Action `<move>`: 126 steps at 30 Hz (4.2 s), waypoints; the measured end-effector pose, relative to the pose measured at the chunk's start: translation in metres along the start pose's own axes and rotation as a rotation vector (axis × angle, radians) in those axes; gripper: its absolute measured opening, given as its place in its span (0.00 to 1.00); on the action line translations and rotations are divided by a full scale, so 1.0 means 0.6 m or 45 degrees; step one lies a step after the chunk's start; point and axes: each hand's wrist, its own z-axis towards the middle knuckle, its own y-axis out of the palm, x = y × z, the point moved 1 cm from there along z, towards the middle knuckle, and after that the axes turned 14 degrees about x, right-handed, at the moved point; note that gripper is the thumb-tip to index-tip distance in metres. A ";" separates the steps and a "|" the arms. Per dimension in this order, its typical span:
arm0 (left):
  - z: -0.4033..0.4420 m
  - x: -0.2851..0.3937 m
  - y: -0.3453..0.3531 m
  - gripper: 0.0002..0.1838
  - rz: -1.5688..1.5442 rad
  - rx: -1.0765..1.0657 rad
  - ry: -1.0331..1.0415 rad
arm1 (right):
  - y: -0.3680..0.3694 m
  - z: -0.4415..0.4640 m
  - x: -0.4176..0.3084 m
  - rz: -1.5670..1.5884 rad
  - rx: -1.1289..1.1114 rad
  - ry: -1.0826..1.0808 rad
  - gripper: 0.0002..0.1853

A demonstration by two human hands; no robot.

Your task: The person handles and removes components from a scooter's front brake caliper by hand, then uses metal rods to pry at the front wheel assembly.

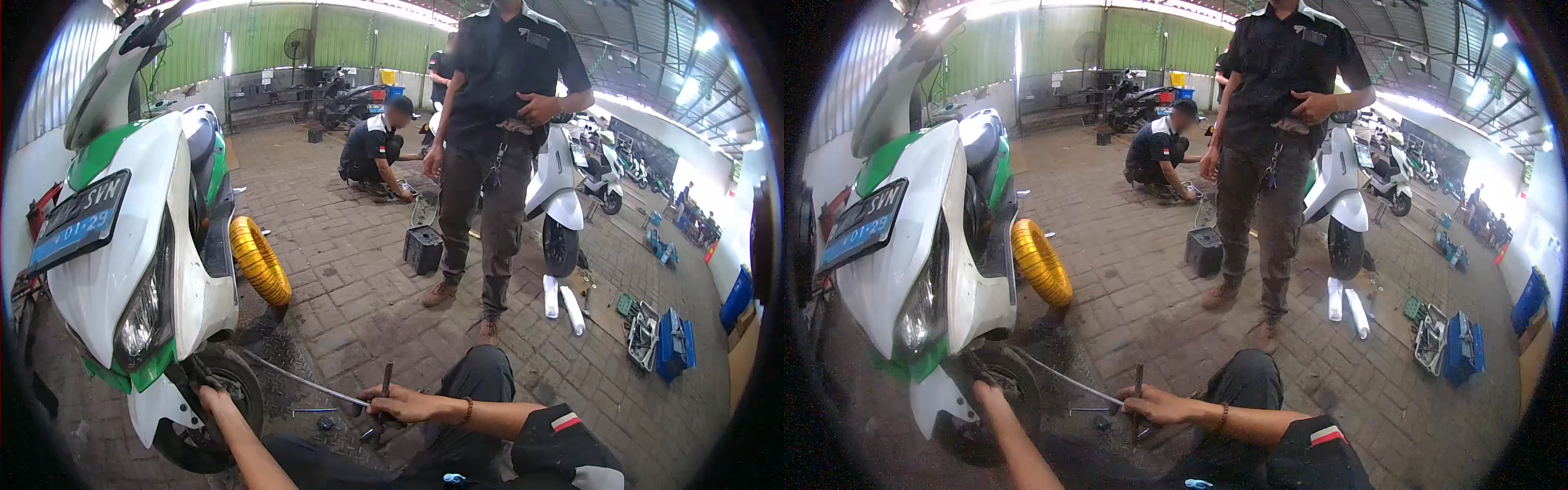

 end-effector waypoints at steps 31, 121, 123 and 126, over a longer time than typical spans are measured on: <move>-0.182 0.054 0.007 0.28 0.405 0.358 0.093 | 0.004 0.003 0.003 -0.103 -0.085 -0.052 0.19; -0.091 0.041 -0.057 0.17 0.083 -0.528 -0.175 | 0.245 0.152 0.020 -0.595 0.180 -0.942 0.12; -0.108 0.044 -0.065 0.18 0.079 -0.530 -0.216 | 0.249 0.147 0.019 -0.558 0.134 -0.926 0.11; -0.081 0.048 -0.060 0.19 0.166 -0.412 -0.075 | 0.248 0.149 0.017 -0.611 0.150 -0.917 0.11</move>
